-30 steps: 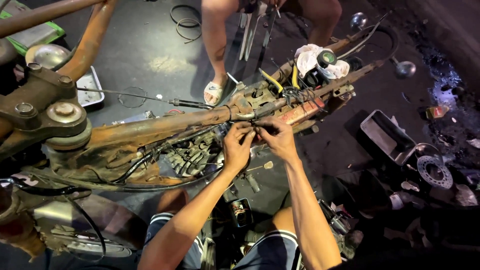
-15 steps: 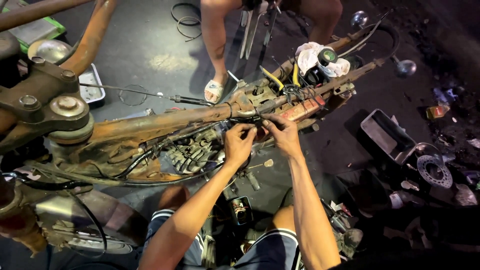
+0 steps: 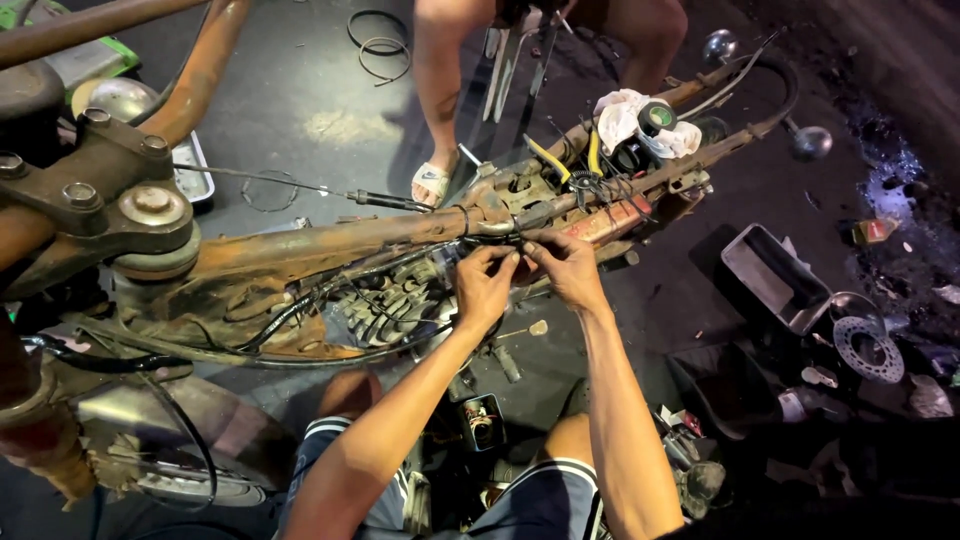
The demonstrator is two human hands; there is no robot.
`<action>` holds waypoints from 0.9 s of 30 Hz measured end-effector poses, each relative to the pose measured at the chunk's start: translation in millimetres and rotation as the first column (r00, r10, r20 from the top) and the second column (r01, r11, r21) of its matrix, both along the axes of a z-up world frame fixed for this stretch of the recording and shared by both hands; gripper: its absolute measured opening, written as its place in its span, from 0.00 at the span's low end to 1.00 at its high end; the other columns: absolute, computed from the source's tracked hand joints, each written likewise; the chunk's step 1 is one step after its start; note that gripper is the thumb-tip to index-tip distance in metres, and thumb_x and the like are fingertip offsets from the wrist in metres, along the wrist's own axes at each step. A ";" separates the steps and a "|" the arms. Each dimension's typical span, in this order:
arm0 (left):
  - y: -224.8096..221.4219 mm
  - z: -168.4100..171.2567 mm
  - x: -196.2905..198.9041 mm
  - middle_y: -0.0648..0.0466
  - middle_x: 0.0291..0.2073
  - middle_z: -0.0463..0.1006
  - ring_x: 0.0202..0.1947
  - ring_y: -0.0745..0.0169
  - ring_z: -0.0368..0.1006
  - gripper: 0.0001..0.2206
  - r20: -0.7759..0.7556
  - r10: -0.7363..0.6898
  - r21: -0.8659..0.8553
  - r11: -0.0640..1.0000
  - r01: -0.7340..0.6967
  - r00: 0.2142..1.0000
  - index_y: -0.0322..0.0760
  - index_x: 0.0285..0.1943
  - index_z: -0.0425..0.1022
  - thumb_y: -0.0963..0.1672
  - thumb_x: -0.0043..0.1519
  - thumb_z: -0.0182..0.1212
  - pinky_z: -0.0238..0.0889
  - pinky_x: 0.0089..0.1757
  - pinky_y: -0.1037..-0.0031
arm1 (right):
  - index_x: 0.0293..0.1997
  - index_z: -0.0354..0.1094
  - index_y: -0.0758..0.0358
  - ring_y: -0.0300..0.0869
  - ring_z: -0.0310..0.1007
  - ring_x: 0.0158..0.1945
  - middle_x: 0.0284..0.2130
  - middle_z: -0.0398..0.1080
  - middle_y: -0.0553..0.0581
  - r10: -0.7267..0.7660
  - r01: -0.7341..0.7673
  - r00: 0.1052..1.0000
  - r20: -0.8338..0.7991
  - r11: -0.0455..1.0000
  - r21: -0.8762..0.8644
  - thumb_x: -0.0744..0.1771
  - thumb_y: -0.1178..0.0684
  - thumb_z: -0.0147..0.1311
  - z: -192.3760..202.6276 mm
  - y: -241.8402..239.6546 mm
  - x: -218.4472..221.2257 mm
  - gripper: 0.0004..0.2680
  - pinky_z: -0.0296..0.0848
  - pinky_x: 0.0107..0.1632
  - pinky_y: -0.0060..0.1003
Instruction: Repairing and connecting the wiring harness on a motorcycle frame using pliers and electrical tape.
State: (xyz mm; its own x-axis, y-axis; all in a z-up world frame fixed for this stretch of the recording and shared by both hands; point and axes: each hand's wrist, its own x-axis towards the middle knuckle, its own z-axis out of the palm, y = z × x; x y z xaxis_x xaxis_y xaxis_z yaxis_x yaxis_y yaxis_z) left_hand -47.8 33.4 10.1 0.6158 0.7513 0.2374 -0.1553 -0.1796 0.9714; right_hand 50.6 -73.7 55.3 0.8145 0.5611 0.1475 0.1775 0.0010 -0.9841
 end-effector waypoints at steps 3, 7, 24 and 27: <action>-3.7 1.9 7.7 0.47 0.36 0.85 0.43 0.53 0.81 0.04 0.036 0.016 -0.024 1.000 -0.015 0.999 0.37 0.40 0.85 0.40 0.58 0.69 0.72 0.44 0.68 | 0.45 0.77 0.70 0.45 0.78 0.34 0.35 0.78 0.66 -0.010 0.009 0.997 -0.075 1.000 -0.010 0.64 0.62 0.65 -0.4 3.2 3.8 0.08 0.81 0.31 0.41; -7.6 12.2 3.4 0.47 0.36 0.84 0.40 0.52 0.82 0.06 0.047 0.014 0.019 1.000 -0.015 0.999 0.36 0.42 0.85 0.39 0.57 0.69 0.74 0.42 0.68 | 0.45 0.77 0.72 0.52 0.78 0.27 0.29 0.75 0.69 -0.018 0.016 0.994 -0.107 1.000 -0.019 0.64 0.62 0.65 -1.2 3.2 7.6 0.08 0.82 0.27 0.47; 48.3 -20.9 18.9 0.54 0.36 0.77 0.38 0.43 0.80 0.06 -0.496 0.055 0.712 0.597 0.369 0.867 0.42 0.42 0.76 0.45 0.63 0.55 0.74 0.37 0.53 | 0.43 0.76 0.67 0.43 0.77 0.37 0.32 0.76 0.61 -0.117 0.115 0.992 0.041 0.992 0.046 0.66 0.60 0.63 -7.5 -1.6 2.3 0.04 0.80 0.35 0.38; 53.9 -1.3 18.9 0.53 0.38 0.77 0.41 0.43 0.78 0.07 -0.353 0.200 0.880 0.404 0.252 0.914 0.43 0.46 0.76 0.43 0.60 0.60 0.71 0.39 0.54 | 0.43 0.75 0.66 0.41 0.76 0.35 0.30 0.74 0.59 -0.129 0.128 0.992 0.002 0.986 0.109 0.66 0.60 0.64 -17.3 -0.6 7.8 0.05 0.80 0.31 0.36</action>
State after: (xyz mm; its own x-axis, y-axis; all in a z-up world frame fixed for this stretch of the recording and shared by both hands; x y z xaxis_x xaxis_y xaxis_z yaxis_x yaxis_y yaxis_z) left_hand -28.9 87.3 8.8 0.8275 0.2147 0.5187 0.1226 -0.9708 0.2061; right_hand 58.4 -74.3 38.0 0.8771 0.4322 0.2096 0.1921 0.0844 -0.9777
